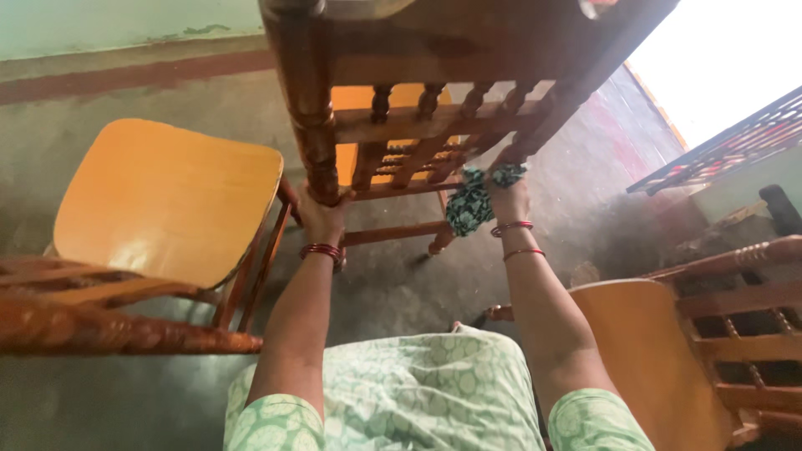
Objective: The person wipes the backrest and seat of a wooden chair using a patterned cloth. They clean the vertical spindles and horizontal rails of the backrest, then move to the seat surface, wiping it thoroughly.
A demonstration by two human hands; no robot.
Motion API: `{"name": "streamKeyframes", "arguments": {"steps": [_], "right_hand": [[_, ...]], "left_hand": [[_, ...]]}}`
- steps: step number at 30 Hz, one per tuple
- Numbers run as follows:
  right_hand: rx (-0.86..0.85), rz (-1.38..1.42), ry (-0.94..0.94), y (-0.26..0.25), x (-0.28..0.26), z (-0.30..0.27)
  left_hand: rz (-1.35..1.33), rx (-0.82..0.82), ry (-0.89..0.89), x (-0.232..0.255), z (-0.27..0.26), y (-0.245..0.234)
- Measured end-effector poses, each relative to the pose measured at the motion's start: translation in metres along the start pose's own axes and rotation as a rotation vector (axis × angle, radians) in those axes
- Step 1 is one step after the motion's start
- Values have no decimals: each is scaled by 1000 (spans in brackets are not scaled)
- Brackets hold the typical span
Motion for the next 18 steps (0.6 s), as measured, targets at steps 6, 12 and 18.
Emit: {"name": "streamKeyframes", "arguments": {"steps": [6,12,18], "right_hand": [[-22,51,-472,61,6,71],[-316,-190,-399,67,-24,93],[-473,158,-343,34,16,3]], "left_hand": [[328,-44,-169,30,68,5],[338,62,-146,72,145,7],[300,-112,247,18,114,-30]]}}
Point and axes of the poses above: each hand's wrist, its own z-axis towards the middle knuckle, its own y-axis out of the palm, x = y × z, the point moved 2 cm from there along z, towards the middle knuckle, and after that the axes turned 8 degrees about -y, right-handed, at the moved point
